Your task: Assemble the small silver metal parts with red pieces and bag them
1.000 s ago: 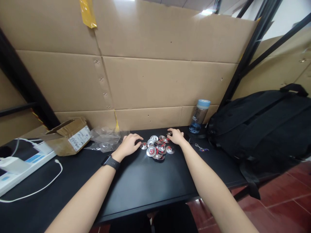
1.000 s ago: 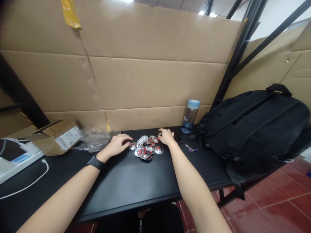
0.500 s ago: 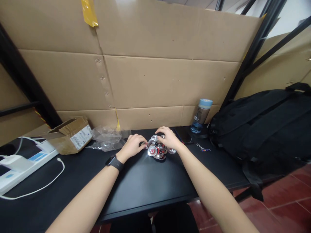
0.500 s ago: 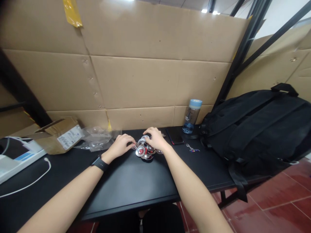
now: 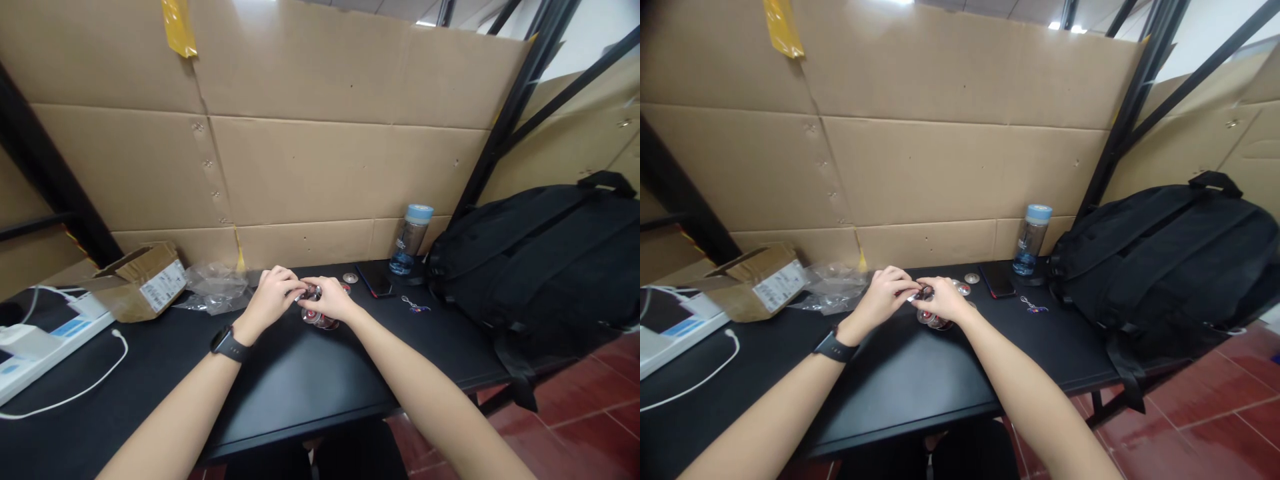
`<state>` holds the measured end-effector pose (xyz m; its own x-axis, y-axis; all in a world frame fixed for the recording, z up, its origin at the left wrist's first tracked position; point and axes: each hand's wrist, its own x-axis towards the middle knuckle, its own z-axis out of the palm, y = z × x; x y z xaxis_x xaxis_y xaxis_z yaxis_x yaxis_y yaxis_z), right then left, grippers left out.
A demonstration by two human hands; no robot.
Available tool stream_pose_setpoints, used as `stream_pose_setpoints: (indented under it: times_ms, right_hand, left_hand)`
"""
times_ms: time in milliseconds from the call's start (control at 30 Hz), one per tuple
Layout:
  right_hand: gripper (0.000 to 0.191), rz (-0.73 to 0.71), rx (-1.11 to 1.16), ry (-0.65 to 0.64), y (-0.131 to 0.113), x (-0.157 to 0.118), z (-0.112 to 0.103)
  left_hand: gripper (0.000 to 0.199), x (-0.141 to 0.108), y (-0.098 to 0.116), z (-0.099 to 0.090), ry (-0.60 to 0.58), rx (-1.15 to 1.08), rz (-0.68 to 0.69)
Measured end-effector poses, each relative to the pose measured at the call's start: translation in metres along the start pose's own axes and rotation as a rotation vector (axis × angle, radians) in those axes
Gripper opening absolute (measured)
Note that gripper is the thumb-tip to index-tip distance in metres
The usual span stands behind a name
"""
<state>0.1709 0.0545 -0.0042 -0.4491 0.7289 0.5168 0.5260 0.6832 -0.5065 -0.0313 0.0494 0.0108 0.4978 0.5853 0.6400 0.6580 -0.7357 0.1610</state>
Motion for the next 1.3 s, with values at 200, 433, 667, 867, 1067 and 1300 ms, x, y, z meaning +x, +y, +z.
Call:
stream_pose_setpoints:
  times_ms: [200,433,667,867,1067,1300]
  right_hand:
    - [0.056,0.096,0.273,0.162,0.001,-0.001,-0.001]
    - [0.050,0.129,0.585,0.131,-0.001,0.000,0.002]
    - [0.050,0.156,0.687,0.142,0.001,0.000,0.009]
    - [0.043,0.130,0.655,0.137,-0.001,0.000,0.009]
    - [0.043,0.081,0.556,0.100,-0.007,0.000,0.011]
    - [0.057,0.103,-0.060,0.114,0.020,0.002,-0.034]
  left_hand:
    - [0.028,0.004,0.004,0.000,0.326,-0.310,-0.307]
    - [0.027,0.003,0.007,0.005,0.080,-0.574,-0.356]
    - [0.024,0.002,0.007,0.010,0.027,-0.654,-0.307]
    - [0.019,0.003,0.014,0.005,0.082,-0.390,-0.272]
    - [0.026,0.004,0.015,0.008,0.067,-0.228,-0.230]
    - [0.030,-0.003,-0.018,0.010,0.104,-0.021,-0.425]
